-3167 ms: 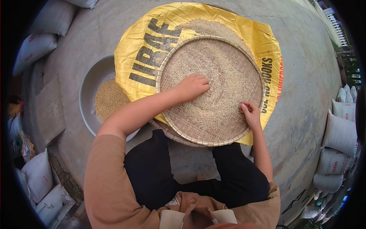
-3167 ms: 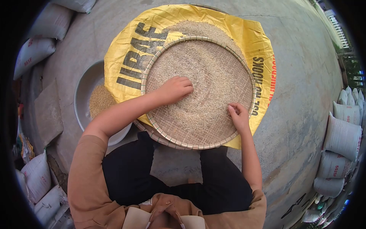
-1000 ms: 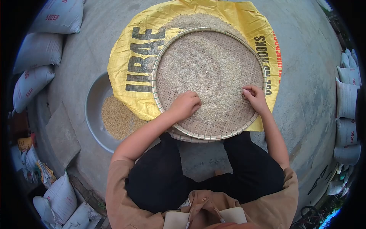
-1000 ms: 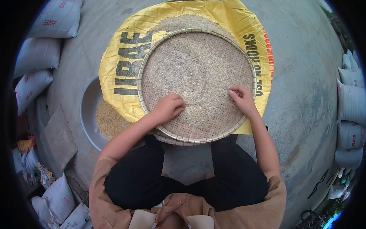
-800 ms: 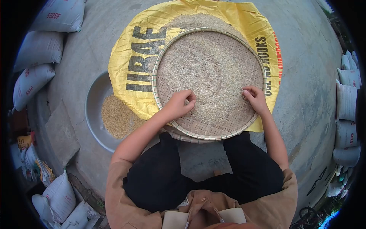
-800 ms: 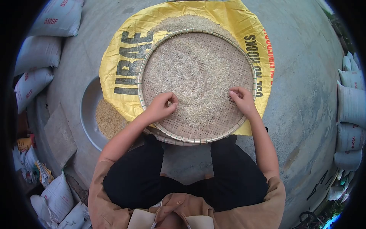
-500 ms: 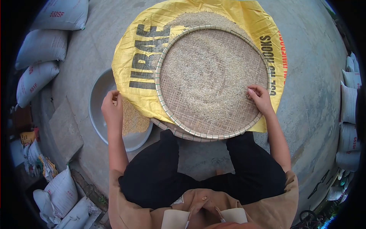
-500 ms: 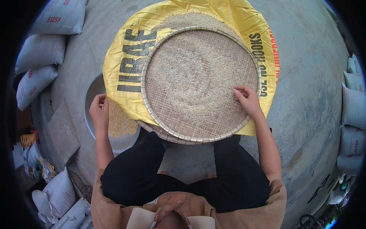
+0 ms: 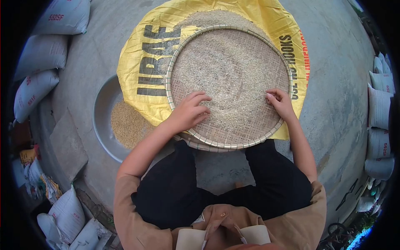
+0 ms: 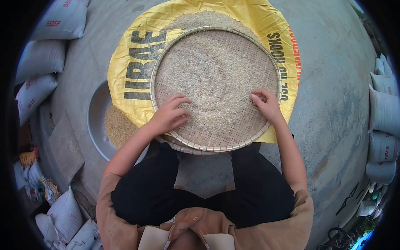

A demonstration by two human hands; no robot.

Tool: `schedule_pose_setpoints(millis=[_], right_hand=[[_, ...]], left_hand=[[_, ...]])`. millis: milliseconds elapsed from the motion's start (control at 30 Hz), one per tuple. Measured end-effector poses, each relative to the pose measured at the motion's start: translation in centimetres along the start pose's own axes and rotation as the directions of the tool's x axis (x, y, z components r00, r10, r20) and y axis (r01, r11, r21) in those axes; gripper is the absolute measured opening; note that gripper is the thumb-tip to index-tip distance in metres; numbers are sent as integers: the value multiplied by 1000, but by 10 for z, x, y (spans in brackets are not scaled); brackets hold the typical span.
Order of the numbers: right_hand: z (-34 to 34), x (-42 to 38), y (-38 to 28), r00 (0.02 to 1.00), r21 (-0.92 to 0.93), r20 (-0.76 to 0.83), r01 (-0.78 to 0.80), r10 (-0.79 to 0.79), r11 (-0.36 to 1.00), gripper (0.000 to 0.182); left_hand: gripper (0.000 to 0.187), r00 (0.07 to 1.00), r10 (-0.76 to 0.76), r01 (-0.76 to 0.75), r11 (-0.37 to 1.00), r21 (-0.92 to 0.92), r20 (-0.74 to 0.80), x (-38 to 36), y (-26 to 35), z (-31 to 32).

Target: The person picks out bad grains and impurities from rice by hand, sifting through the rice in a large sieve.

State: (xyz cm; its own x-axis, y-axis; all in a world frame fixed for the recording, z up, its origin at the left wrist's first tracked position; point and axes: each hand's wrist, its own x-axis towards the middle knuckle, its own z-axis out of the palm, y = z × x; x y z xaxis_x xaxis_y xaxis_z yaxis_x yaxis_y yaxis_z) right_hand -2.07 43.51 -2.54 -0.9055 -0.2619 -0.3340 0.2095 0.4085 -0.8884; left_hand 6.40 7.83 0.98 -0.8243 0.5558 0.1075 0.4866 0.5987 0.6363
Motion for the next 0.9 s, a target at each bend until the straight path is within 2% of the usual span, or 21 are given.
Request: schedule_pose_setpoints(millis=[33, 100, 133, 200, 400, 533, 833, 900], right_hand=[[0, 0, 0, 1000, 0, 5, 2, -2, 1000, 25], [0, 0, 0, 1000, 17, -2, -2, 2, 1000, 24], [0, 0, 0, 1000, 15, 5, 1, -1, 1000, 24], [0, -1, -2, 1000, 16, -4, 3, -3, 1000, 25], [-2, -1, -2, 999, -35, 26, -20, 21, 999, 26], [-2, 0, 2, 999, -38, 30, -8, 10, 999, 26], [0, 0, 1, 1000, 19, -9, -5, 5, 1000, 24], [0, 0, 1, 1000, 30, -4, -1, 1, 1000, 24]], left_hand=[[23, 1000, -5, 5, 1000, 1, -2, 5, 3, 6], [23, 993, 10, -7, 1000, -28, 114, 12, 8, 13], [23, 994, 3, 0, 1000, -27, 109, 11, 7, 14], [24, 983, -25, 21, 1000, 23, 184, 8, 4, 18], [24, 987, -68, 68, 998, 4, 148, 0, 1, 20], [19, 991, -28, 26, 999, 19, 131, 5, 3, 27], [12, 992, 16, -25, 997, 71, 125, 6, 1, 35], [14, 993, -25, 24, 1000, 10, 112, 6, 1, 33]])
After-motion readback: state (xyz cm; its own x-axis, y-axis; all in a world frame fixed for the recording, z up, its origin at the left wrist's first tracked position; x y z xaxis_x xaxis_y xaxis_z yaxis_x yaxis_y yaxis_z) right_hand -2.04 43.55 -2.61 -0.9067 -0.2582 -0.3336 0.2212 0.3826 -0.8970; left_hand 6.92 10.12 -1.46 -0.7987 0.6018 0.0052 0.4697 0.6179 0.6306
